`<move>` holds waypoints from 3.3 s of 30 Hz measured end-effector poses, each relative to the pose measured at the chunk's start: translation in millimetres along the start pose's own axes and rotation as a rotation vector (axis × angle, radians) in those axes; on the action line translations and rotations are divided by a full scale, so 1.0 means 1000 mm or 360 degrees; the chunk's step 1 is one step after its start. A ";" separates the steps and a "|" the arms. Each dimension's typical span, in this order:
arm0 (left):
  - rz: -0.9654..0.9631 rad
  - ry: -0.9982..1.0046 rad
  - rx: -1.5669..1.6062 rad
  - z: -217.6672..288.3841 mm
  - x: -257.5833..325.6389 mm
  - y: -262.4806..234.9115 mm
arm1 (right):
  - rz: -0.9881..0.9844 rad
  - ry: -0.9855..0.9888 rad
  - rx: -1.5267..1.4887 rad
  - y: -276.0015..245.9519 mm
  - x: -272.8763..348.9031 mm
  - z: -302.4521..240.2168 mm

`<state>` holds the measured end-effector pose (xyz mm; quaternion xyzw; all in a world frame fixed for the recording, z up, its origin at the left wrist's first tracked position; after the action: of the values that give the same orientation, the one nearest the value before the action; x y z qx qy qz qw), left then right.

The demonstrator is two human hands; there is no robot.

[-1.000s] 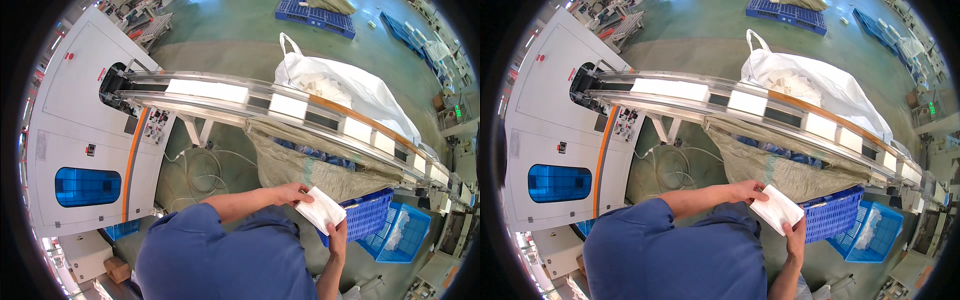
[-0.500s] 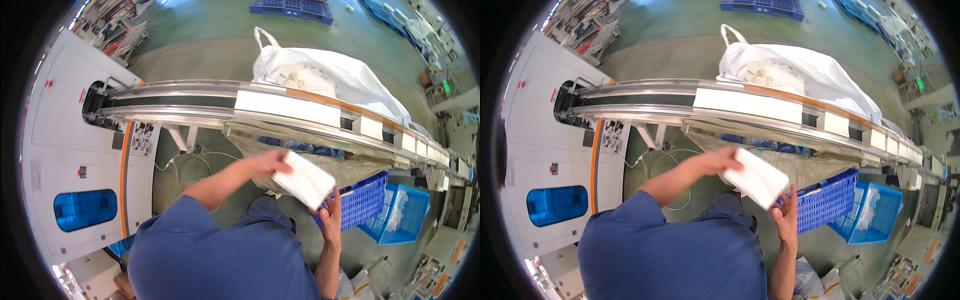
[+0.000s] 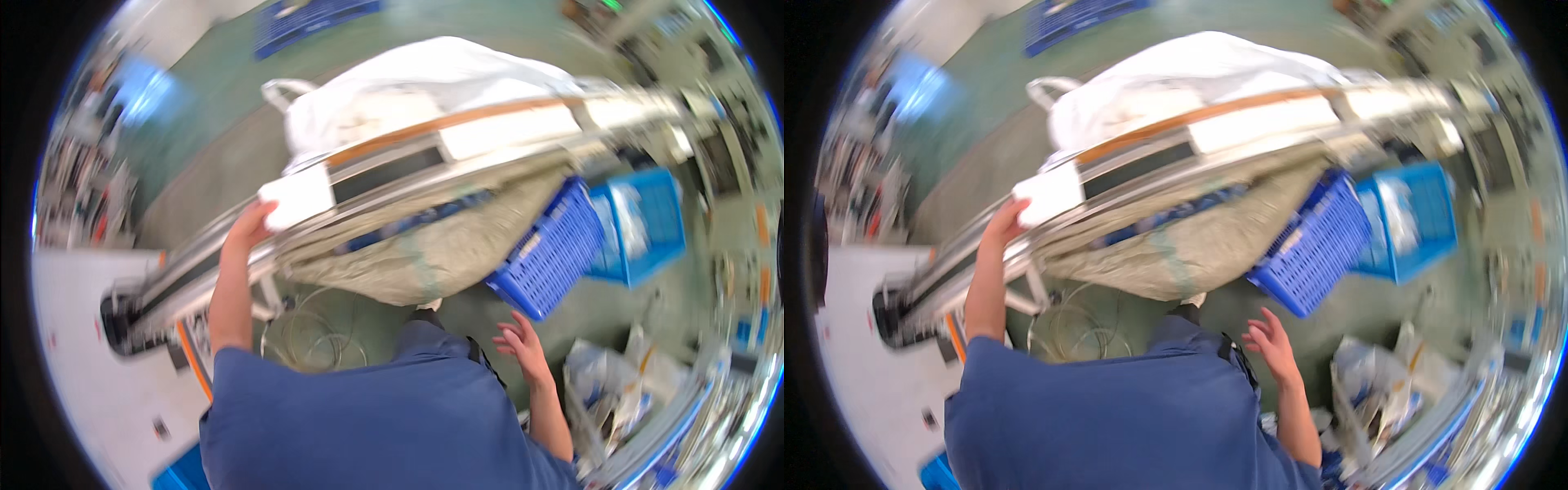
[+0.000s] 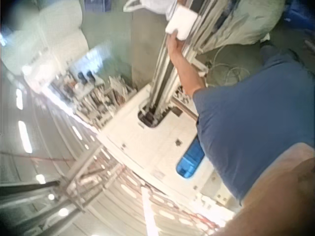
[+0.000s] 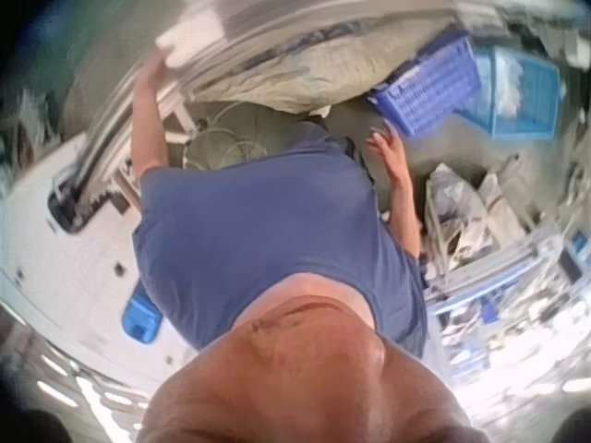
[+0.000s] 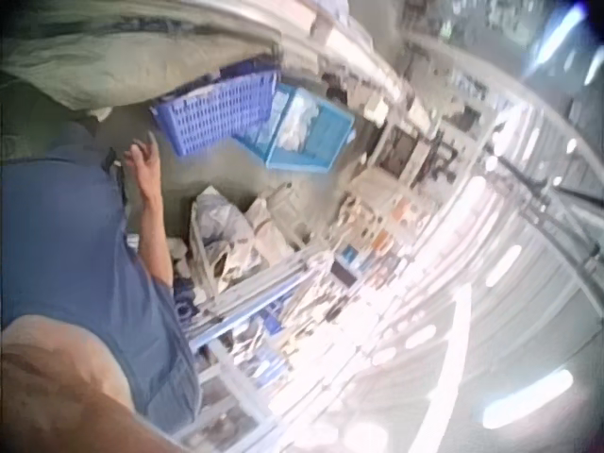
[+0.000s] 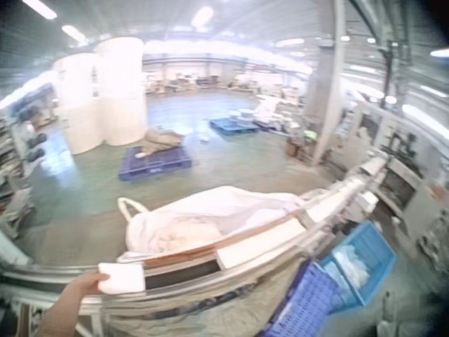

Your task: The person walks through a factory floor, briefly interacts with a machine's control panel, and then proceeds to a workstation. They pick up stacks of white folded items, separate them, and place them into a blue plastic basket.

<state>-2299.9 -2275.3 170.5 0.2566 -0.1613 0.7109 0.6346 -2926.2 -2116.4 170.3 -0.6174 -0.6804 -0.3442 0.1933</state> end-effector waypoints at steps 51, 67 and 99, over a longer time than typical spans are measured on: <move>-0.0246 -0.0109 -0.1304 -0.494 -0.140 0.551 | 0.1635 -0.0283 0.0724 -0.494 -0.183 0.168; 0.0763 -0.0274 -0.1415 -0.691 -0.540 0.420 | 0.1678 -0.0224 0.0654 -0.770 -0.114 0.362; -0.0250 -0.0655 0.0174 -0.386 -0.023 0.773 | 0.1717 -0.0156 -0.0716 -0.560 0.290 0.123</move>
<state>-3121.9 -2189.6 -83.2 0.4420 -0.2281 0.5997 0.6268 -3498.0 -1824.7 156.2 -0.9176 -0.1883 -0.3042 0.1735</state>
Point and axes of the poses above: each hand's wrist, its own x-axis away from the middle knuckle, its own y-axis out of the palm, z = x × y, the point moved 8 cm from there along -x, towards the middle knuckle, and after that the axes turned 9 degrees about -x, right-handed, at the moved point
